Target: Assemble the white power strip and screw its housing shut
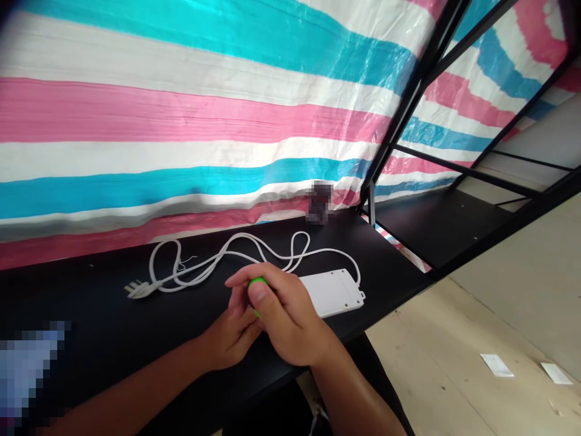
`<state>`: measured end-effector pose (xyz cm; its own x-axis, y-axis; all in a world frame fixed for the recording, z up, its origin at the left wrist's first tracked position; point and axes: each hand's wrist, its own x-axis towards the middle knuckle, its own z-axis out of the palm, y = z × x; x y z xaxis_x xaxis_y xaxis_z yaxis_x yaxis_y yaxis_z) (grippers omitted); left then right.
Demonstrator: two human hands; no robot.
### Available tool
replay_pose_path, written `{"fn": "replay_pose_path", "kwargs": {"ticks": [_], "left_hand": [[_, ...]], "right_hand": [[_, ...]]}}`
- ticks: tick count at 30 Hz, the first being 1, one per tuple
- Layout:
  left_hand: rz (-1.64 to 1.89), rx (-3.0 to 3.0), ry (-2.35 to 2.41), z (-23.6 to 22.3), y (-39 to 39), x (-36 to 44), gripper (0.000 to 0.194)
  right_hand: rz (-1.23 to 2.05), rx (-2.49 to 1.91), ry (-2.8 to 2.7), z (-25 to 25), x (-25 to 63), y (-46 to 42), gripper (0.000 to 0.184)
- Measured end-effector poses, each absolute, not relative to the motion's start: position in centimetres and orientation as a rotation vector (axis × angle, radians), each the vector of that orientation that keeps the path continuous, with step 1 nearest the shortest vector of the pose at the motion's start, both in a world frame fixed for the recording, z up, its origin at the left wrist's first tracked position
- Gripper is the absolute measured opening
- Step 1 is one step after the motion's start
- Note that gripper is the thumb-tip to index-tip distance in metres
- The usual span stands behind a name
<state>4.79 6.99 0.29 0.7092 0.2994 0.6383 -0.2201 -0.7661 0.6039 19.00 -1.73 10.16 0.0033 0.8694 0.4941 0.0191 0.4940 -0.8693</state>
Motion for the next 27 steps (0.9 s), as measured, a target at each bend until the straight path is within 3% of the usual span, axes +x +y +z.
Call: {"fn": "replay_pose_path", "kwargs": {"ticks": [5,8,13,15,17,18,20,21,24,27], "left_hand": [[1.166,2.111,0.147,0.3,6.9,5.3,0.016],[1.275,2.089,0.061,0.8,6.8,5.6,0.022],[1.278,2.152,0.085,1.0,6.8,5.6,0.022],[1.186,2.171,0.120,0.7,6.9,5.4,0.025],[1.054,2.232,0.165,0.2,7.1,5.3,0.015],[1.002,2.281,0.196,-0.1,7.2,5.2,0.021],[0.916,2.392,0.275,-0.7,7.3,5.1,0.063],[0.880,2.432,0.309,-0.9,7.4,5.1,0.076],[0.808,2.442,0.360,-1.3,7.4,5.1,0.064],[0.777,2.436,0.384,-1.3,7.4,5.2,0.064]], "right_hand": [[0.582,-0.940,-1.365,9.1,18.2,-1.2,0.011],[0.377,-0.984,-1.300,8.7,17.7,-1.2,0.006],[0.866,-0.721,-1.302,8.8,18.3,-1.1,0.034],[0.990,-0.674,-1.290,8.8,18.8,-0.7,0.034],[0.974,-0.680,-1.275,8.5,19.1,-0.4,0.028],[0.948,-0.687,-1.267,8.2,19.1,-0.2,0.026],[0.909,-0.703,-1.243,7.7,18.8,0.1,0.024],[0.894,-0.707,-1.229,7.5,18.6,0.2,0.024],[0.869,-0.700,-1.190,7.4,18.2,0.3,0.022],[0.940,-0.742,-1.218,7.9,18.5,0.1,0.034]]}}
